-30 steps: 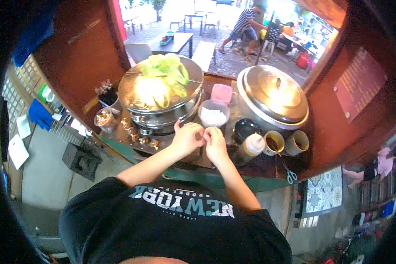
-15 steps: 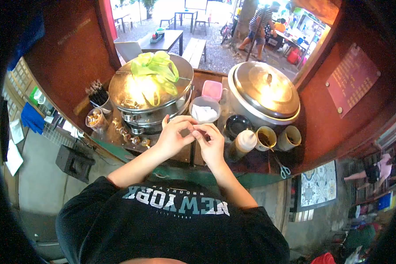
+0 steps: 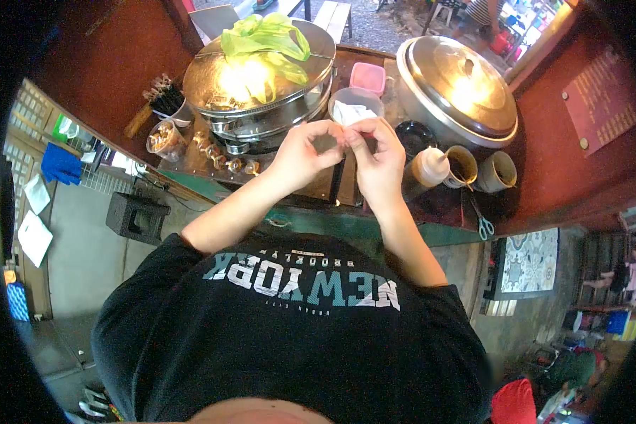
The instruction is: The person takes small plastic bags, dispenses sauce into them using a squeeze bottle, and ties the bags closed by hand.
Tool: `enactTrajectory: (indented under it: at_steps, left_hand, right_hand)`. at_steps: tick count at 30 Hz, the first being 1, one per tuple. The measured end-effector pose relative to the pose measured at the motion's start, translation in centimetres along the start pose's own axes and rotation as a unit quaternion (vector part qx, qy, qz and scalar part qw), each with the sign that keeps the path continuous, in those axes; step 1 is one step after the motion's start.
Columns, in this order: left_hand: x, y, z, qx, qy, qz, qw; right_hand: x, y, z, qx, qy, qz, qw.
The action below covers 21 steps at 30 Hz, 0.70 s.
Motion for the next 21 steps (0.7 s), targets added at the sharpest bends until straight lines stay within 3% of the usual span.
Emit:
enactTrajectory:
  at_steps: [1, 4, 13, 16, 21]
  left_hand:
    - [0.1, -0.1, 0.4, 0.041, 0.065, 0.027, 0.997]
    - [0.4, -1.0, 1.1, 0.140, -0.012, -0.027, 0.990]
    - [2.0, -2.7, 2.5, 0.293, 0.197, 0.027, 0.935]
    - [1.9, -3.2, 2.0, 0.370, 0.166, 0.035, 0.913]
    - [2.5, -3.9, 0.7, 0.341, 0.128, 0.060, 0.929]
  right_hand:
    - [0.0, 0.0, -0.2, -0.033, -0.043, 0.006, 0.999]
    - [0.5, -0.1, 0.4, 0.022, 0.001, 0.024, 0.999]
    - [1.3, 0.7, -0.5, 0.044, -0.009, 0.009, 0.999]
    - [1.6, 0.7, 0.3, 0.061, 0.011, 0.001, 0.998]
    - [2.7, 1.7, 0.6, 0.063, 0.040, -0.041, 0.996]
Point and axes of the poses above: each hand's wrist, its own x-axis away from the middle knuckle, its own y-axis out of the back of the hand, z = x × y, the point moved 5 cm from there along -x, towards the middle knuckle, and after that the axes turned 15 degrees about -z, right-handed, at the moved point
